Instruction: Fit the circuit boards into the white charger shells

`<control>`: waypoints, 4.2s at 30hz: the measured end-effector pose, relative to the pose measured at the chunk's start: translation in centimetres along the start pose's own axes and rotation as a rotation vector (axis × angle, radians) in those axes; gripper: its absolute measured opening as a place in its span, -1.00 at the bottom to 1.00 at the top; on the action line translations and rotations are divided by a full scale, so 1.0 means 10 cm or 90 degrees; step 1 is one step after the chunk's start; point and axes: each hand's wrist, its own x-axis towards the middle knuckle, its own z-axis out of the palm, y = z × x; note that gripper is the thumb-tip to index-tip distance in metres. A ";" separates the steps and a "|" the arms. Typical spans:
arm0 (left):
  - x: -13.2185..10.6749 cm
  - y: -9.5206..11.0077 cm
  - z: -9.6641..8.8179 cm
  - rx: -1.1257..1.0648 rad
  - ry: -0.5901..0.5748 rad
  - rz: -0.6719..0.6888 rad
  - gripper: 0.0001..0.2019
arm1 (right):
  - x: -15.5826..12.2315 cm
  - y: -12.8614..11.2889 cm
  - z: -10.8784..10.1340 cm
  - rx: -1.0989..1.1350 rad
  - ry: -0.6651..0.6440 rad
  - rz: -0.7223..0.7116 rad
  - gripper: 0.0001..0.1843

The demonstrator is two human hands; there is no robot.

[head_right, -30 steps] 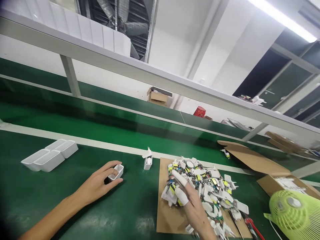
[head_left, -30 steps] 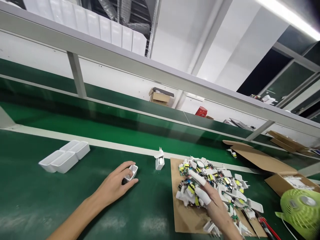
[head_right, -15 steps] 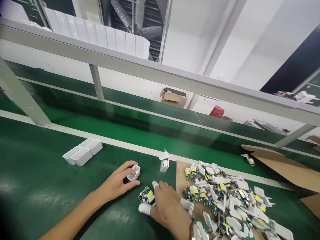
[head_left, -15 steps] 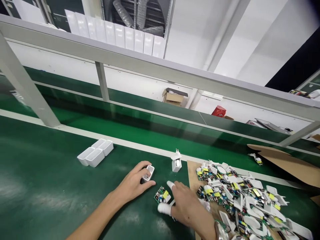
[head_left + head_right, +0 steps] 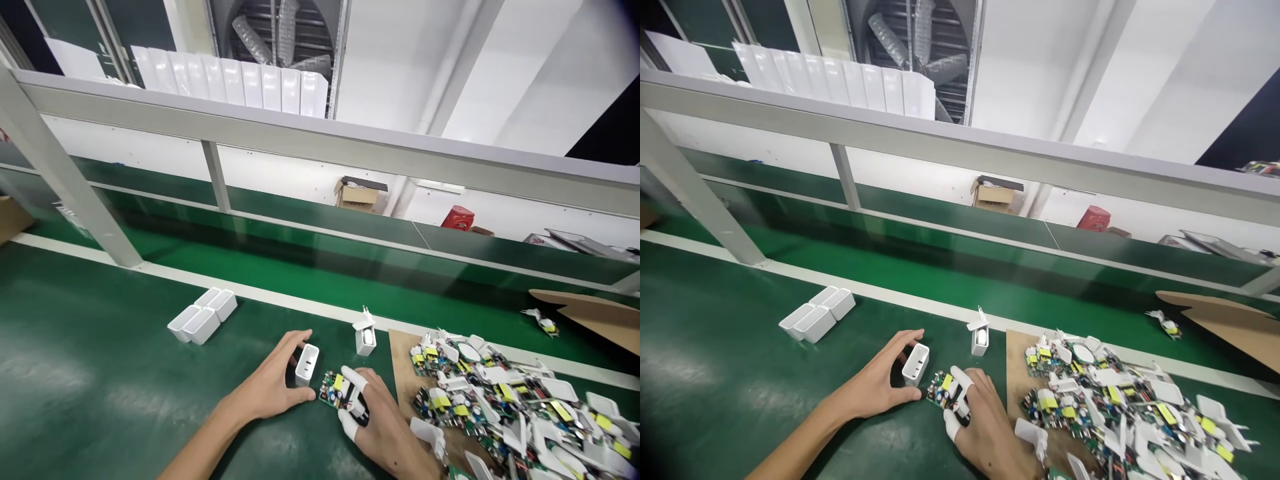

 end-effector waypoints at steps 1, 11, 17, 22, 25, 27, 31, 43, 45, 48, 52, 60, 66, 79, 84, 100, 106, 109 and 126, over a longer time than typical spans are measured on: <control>0.00 0.00 0.00 -0.009 -0.013 -0.008 -0.10 | 0.00 -0.02 -0.01 0.017 0.022 0.004 -0.33; 0.14 -0.14 -0.07 -0.027 0.221 0.044 -0.51 | 0.07 -0.08 -0.18 0.027 0.192 0.003 -0.41; 0.13 -0.09 0.12 0.018 0.128 0.006 -0.24 | 0.09 -0.14 -0.16 0.019 0.227 -0.021 -0.36; 0.10 -0.01 0.37 0.006 0.055 0.087 -0.21 | 0.04 -0.20 -0.12 0.035 0.217 -0.041 -0.31; 0.08 0.05 0.42 0.023 0.058 0.176 -0.23 | 0.02 -0.24 -0.14 -0.003 0.193 -0.051 -0.28; 0.08 0.07 0.42 0.048 0.069 0.227 -0.24 | 0.01 -0.27 -0.15 -0.017 0.181 -0.057 -0.28; 0.09 0.11 0.39 0.085 0.094 0.266 -0.22 | 0.00 -0.29 -0.17 -0.017 0.176 -0.068 -0.27; 0.10 0.18 0.40 0.121 0.096 0.300 -0.21 | 0.04 -0.33 -0.18 -0.061 0.166 -0.085 -0.27; 0.10 0.18 0.40 0.121 0.089 0.295 -0.21 | 0.04 -0.34 -0.18 -0.061 0.163 -0.083 -0.25; 0.10 0.17 0.40 0.120 0.084 0.287 -0.20 | 0.05 -0.33 -0.18 -0.062 0.163 -0.078 -0.25; 0.09 0.14 0.41 0.112 0.074 0.280 -0.19 | 0.05 -0.33 -0.17 -0.064 0.170 -0.079 -0.26; 0.08 0.11 0.43 0.113 0.065 0.270 -0.19 | 0.08 -0.34 -0.19 -0.049 0.179 -0.061 -0.33; 0.08 0.08 0.45 0.113 0.060 0.264 -0.19 | 0.07 -0.34 -0.19 -0.038 0.177 -0.056 -0.28; 0.09 0.11 0.46 0.093 0.053 0.248 -0.20 | 0.07 -0.33 -0.21 -0.040 0.156 -0.038 -0.28; 0.10 0.13 0.46 0.093 0.057 0.250 -0.21 | 0.06 -0.32 -0.20 -0.038 0.142 -0.026 -0.29; 0.10 0.15 0.49 0.085 0.053 0.269 -0.23 | 0.08 -0.34 -0.21 -0.040 0.148 -0.035 -0.28; 0.07 0.16 0.52 0.051 -0.014 0.208 -0.22 | 0.06 -0.31 -0.25 0.032 0.140 -0.050 -0.32; 0.08 0.16 0.52 -0.063 -0.035 0.122 -0.27 | 0.02 -0.25 -0.23 0.087 0.130 -0.010 -0.45; 0.03 0.38 0.40 -0.138 0.020 -0.049 -0.47 | 0.08 -0.18 0.10 -0.001 0.124 -0.113 -0.38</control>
